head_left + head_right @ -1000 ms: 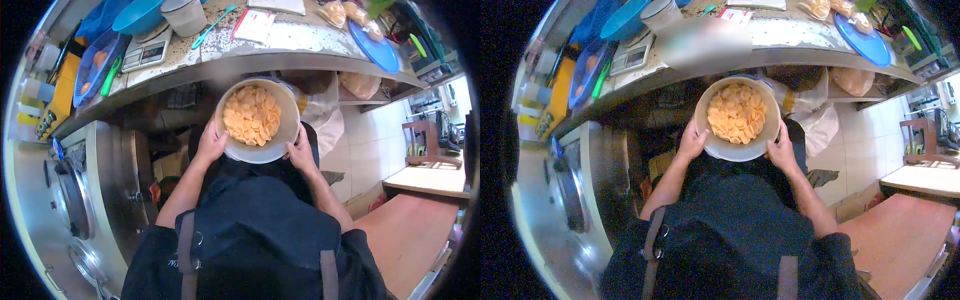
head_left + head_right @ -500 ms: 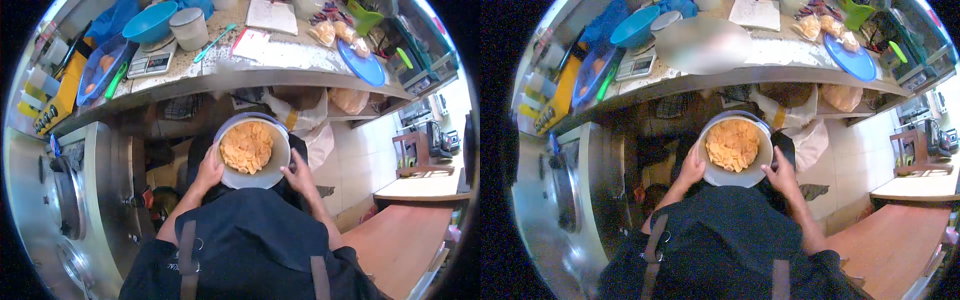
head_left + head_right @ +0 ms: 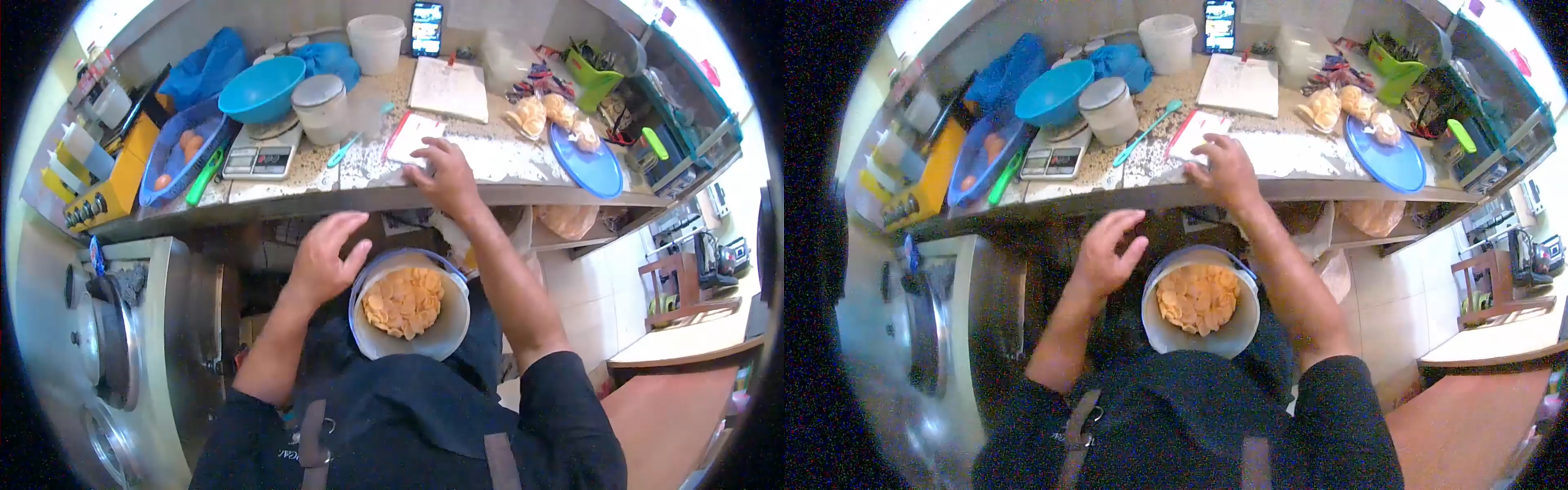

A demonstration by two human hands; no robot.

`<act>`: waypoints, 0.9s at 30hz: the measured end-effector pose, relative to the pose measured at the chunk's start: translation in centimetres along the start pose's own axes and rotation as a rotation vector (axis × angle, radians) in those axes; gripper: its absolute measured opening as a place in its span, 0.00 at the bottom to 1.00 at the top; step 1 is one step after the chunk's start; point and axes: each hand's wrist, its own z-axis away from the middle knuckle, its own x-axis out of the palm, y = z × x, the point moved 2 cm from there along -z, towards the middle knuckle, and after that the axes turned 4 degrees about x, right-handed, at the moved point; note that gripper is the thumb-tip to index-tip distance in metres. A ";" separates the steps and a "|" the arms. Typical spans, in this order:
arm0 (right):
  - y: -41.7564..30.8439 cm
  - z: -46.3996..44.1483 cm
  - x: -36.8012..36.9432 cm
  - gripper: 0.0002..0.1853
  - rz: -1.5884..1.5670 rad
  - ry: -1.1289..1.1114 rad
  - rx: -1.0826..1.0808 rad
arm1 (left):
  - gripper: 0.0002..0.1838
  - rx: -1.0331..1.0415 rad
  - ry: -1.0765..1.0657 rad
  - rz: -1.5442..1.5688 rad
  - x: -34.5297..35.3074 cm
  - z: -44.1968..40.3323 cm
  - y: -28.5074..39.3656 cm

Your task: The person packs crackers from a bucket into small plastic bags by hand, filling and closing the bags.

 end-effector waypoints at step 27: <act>1.3 -0.9 -0.5 0.08 -0.023 0.057 -0.079 | 0.05 0.004 -0.020 0.082 6.1 -14.0 -6.3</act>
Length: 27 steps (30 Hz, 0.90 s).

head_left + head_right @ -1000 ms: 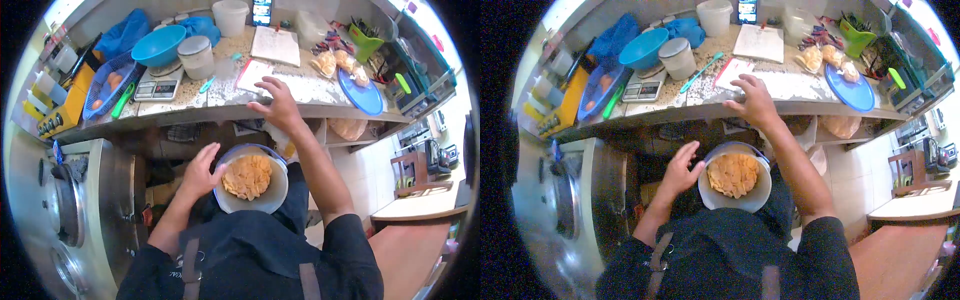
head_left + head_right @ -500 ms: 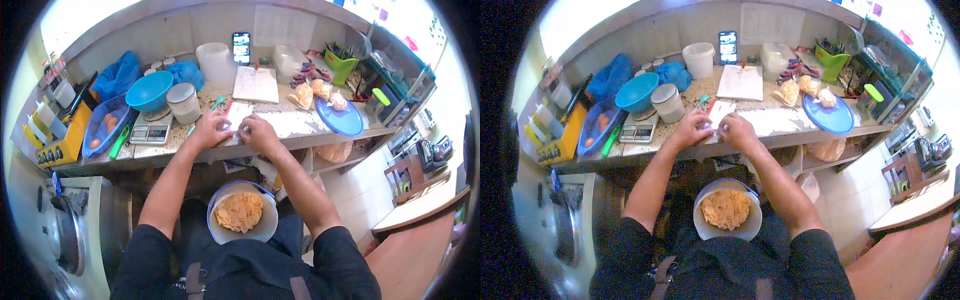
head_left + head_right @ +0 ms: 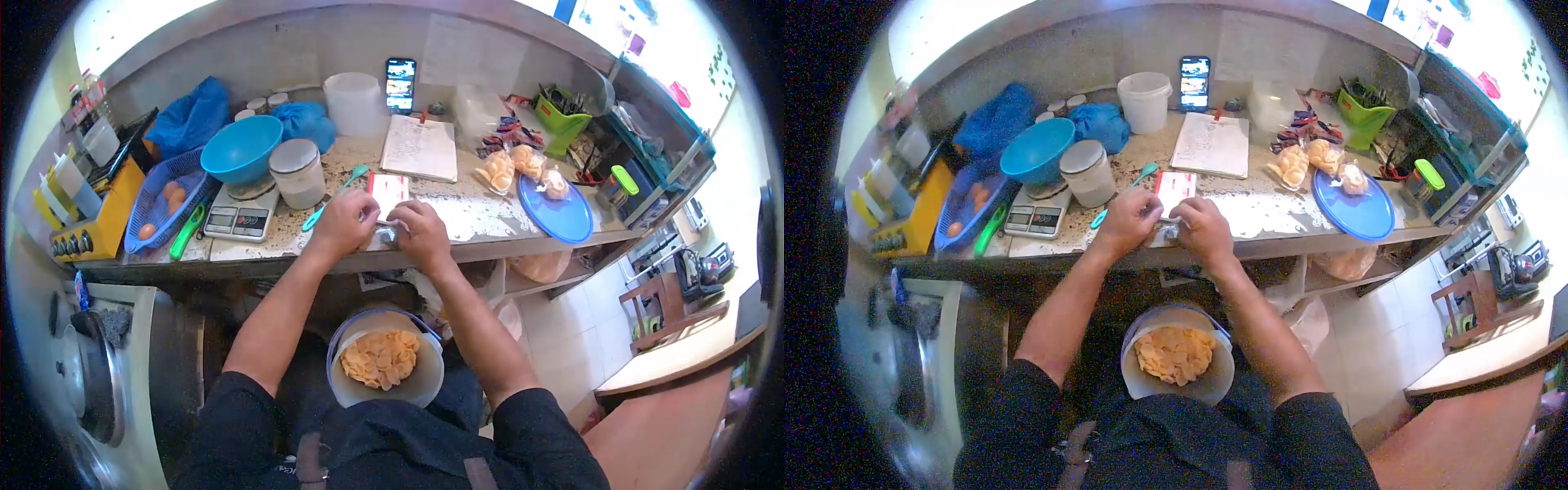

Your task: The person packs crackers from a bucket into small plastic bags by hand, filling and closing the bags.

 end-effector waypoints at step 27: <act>0.8 -2.0 2.1 0.05 0.153 -0.033 0.068 | 0.11 0.158 0.027 -0.110 0.3 0.5 -0.1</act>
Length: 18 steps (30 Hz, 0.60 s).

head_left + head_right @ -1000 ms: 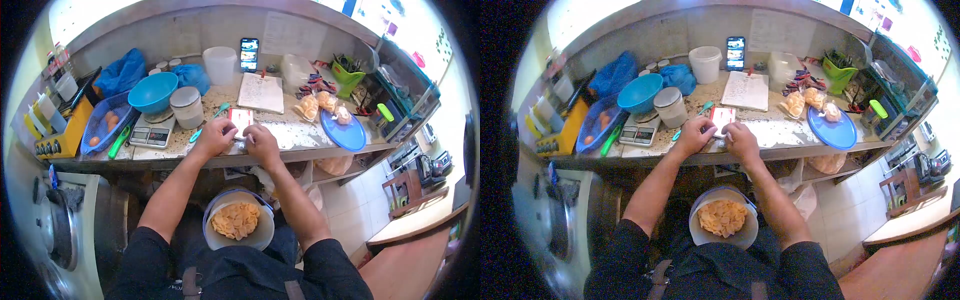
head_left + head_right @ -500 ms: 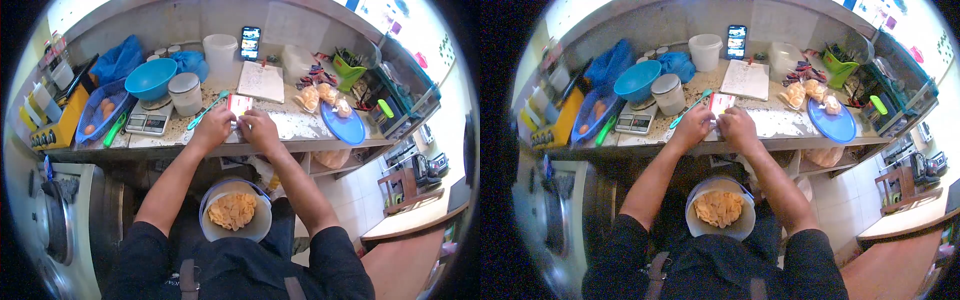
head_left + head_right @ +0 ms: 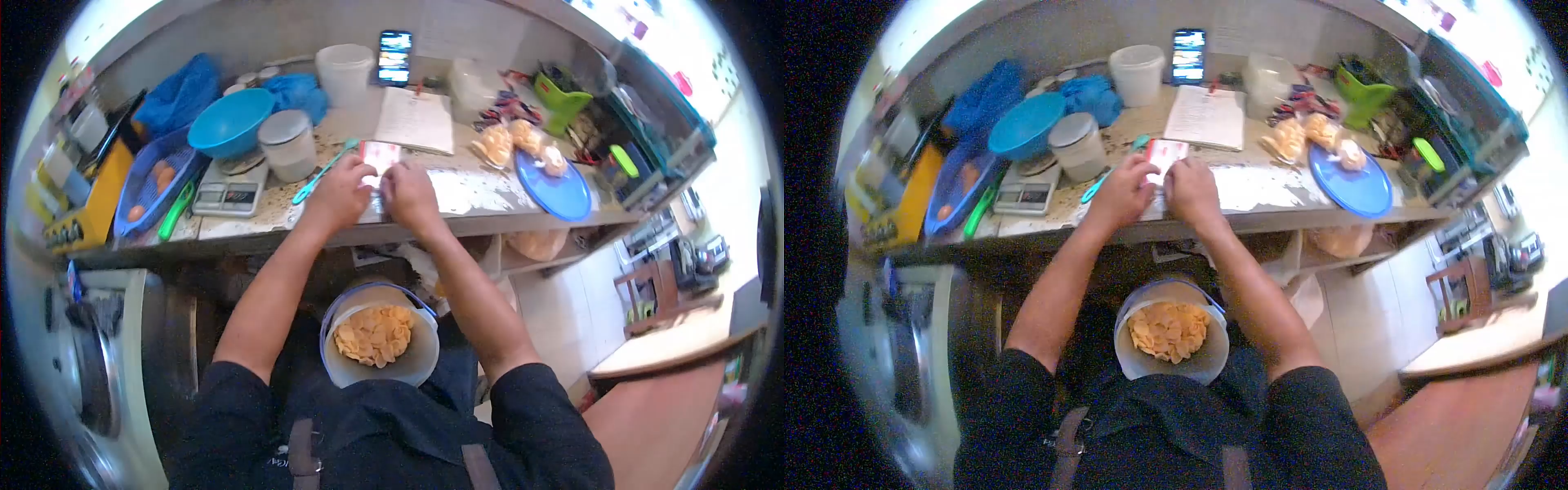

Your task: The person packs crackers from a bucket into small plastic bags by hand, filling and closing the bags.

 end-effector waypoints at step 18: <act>-5.6 7.5 -6.4 0.05 -0.560 0.035 -0.081 | 0.06 -0.092 -0.029 -0.170 0.9 -0.2 -1.0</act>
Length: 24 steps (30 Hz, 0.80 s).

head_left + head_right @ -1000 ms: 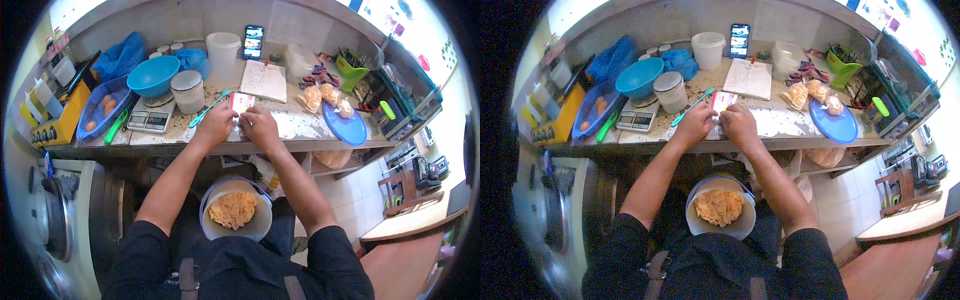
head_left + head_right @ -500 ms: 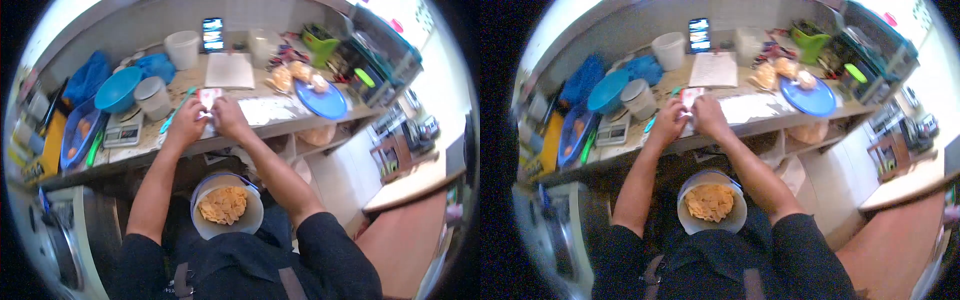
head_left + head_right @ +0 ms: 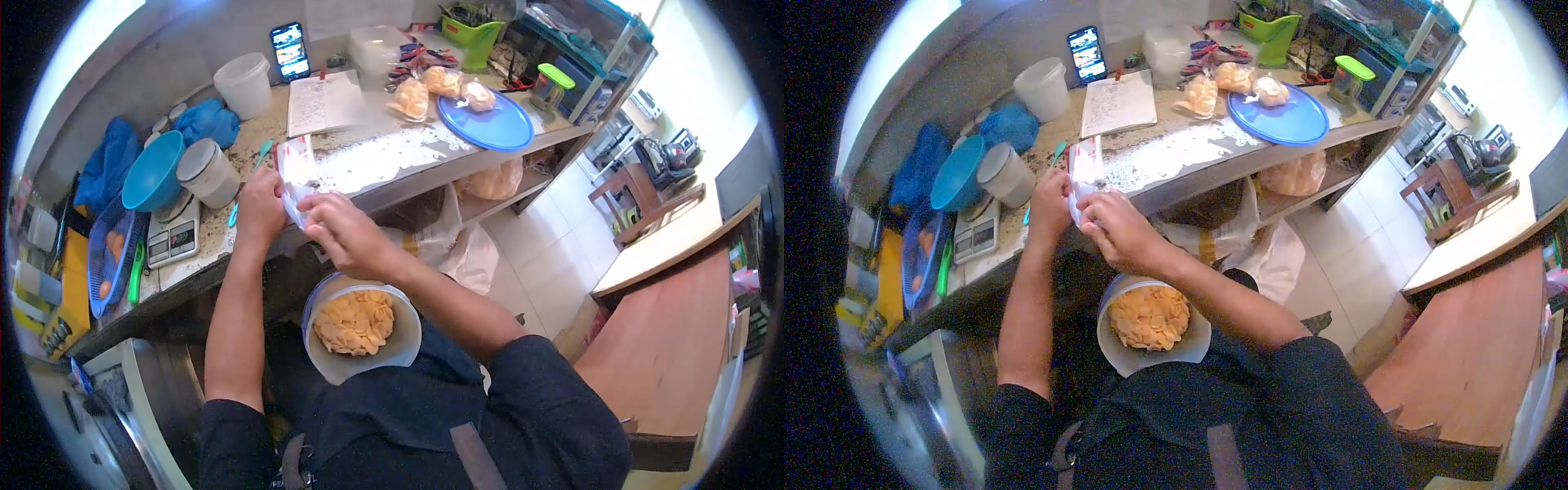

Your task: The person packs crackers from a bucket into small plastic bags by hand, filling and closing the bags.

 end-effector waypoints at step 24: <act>-2.3 15.6 -4.7 0.28 -1.020 -0.169 1.049 | 0.31 -0.189 -0.273 0.962 -0.8 20.0 12.4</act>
